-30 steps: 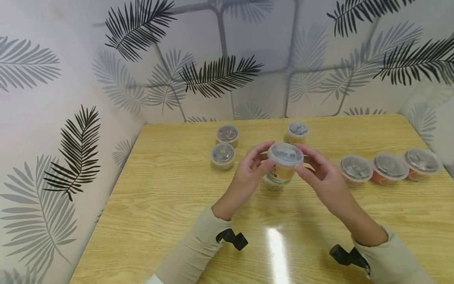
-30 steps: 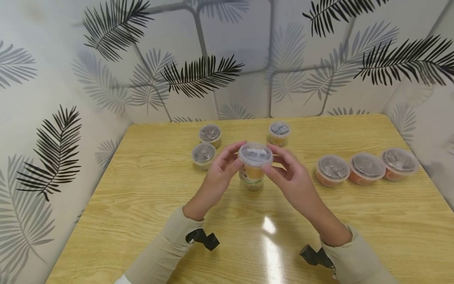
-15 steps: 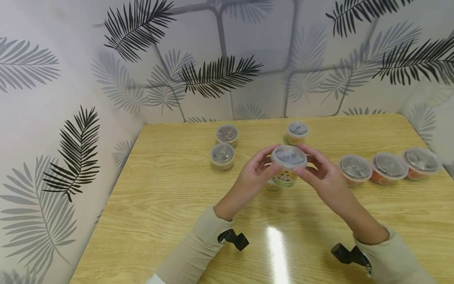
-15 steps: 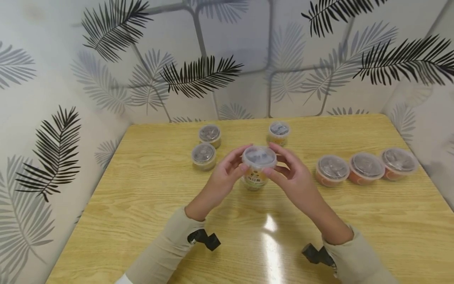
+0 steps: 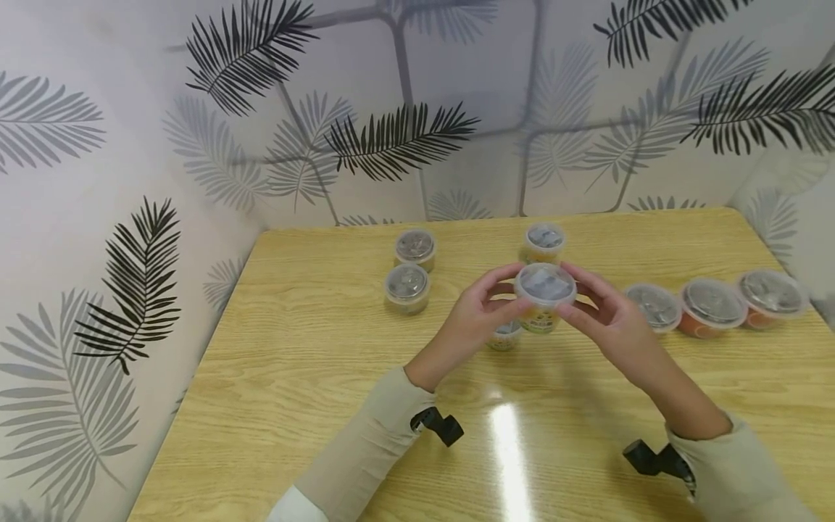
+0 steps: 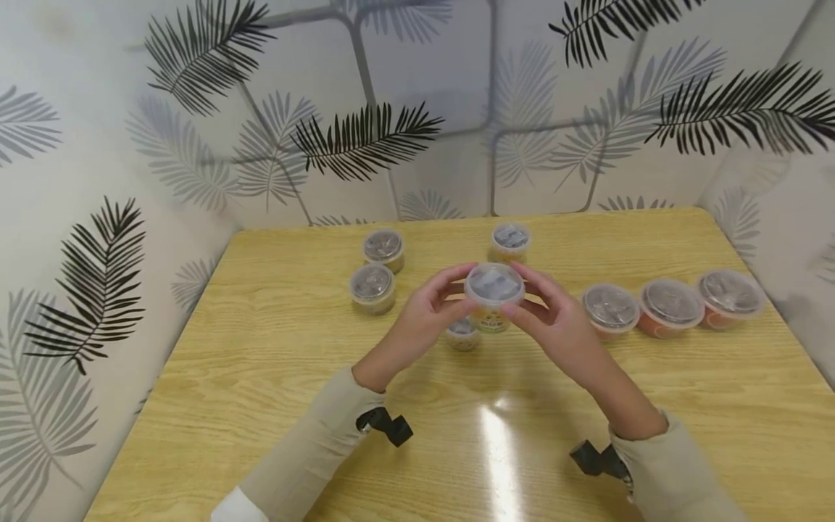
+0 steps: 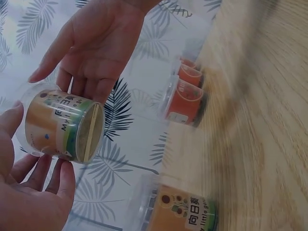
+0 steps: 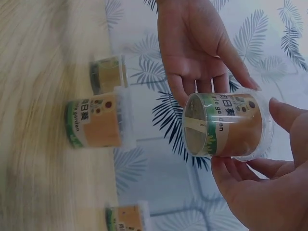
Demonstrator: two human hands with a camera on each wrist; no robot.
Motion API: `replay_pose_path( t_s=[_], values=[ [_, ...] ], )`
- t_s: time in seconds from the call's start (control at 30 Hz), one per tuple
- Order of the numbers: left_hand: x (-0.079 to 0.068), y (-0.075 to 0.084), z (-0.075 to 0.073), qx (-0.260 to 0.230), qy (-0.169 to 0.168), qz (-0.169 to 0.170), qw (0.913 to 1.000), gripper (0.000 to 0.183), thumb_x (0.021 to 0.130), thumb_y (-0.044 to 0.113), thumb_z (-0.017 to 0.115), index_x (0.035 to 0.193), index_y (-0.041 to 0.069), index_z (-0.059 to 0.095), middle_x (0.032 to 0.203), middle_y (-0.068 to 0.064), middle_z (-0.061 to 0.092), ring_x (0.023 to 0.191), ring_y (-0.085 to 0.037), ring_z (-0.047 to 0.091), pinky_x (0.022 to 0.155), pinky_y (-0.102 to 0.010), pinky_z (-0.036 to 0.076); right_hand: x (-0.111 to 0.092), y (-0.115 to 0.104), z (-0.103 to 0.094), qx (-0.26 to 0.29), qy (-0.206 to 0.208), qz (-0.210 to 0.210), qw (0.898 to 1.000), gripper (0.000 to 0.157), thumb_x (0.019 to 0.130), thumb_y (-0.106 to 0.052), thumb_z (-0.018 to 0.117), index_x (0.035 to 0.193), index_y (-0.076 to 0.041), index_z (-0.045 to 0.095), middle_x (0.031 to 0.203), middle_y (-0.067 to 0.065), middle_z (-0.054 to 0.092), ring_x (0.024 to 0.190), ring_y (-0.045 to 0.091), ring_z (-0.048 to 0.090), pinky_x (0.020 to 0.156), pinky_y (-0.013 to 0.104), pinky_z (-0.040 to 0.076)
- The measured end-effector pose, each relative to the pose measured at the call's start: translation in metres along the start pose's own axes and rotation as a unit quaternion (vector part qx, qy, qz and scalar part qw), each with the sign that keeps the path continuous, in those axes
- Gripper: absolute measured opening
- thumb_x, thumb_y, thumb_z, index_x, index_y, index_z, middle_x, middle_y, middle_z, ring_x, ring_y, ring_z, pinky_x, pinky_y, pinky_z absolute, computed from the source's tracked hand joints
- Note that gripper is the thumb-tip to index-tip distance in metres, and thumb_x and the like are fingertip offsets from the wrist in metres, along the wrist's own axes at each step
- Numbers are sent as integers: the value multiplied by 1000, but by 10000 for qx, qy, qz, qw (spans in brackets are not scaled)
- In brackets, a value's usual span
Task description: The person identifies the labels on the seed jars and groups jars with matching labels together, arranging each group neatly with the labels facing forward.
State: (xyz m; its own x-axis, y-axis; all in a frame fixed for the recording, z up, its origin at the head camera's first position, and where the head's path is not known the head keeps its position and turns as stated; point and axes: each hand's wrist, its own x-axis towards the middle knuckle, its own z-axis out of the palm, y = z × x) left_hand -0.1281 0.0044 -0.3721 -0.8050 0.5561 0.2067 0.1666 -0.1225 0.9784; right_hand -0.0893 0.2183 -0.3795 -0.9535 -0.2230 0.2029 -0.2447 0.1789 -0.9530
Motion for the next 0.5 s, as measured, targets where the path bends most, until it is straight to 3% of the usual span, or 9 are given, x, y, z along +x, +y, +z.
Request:
replay_pose_path(
  t_s=[0.07,0.27,0.5],
  values=[
    [4,-4,2,5,3,-128,9999,49,92,4,58,137,1,40,132,-11,45,114,-27,51,88,-29,48,1,4,-2,-23,-32,75,10000,56,94,-12,55,145,-14,32,141,9,35,122,14,42,90,17,43],
    [22,-34,0,308,-75,-492,9983,55,90,12,62,141,12,39,132,-5,45,110,-24,54,82,-26,50,7,20,-10,-211,-32,486,9986,61,93,-20,58,147,-19,28,146,4,31,129,22,35,91,14,41],
    [35,-52,-2,1662,-103,-394,9852,60,88,29,66,139,13,41,134,0,43,113,-14,48,90,-23,45,12,40,-16,-266,-171,703,9970,67,93,-26,58,148,-15,23,148,7,28,133,25,30,92,14,39]
  ],
)
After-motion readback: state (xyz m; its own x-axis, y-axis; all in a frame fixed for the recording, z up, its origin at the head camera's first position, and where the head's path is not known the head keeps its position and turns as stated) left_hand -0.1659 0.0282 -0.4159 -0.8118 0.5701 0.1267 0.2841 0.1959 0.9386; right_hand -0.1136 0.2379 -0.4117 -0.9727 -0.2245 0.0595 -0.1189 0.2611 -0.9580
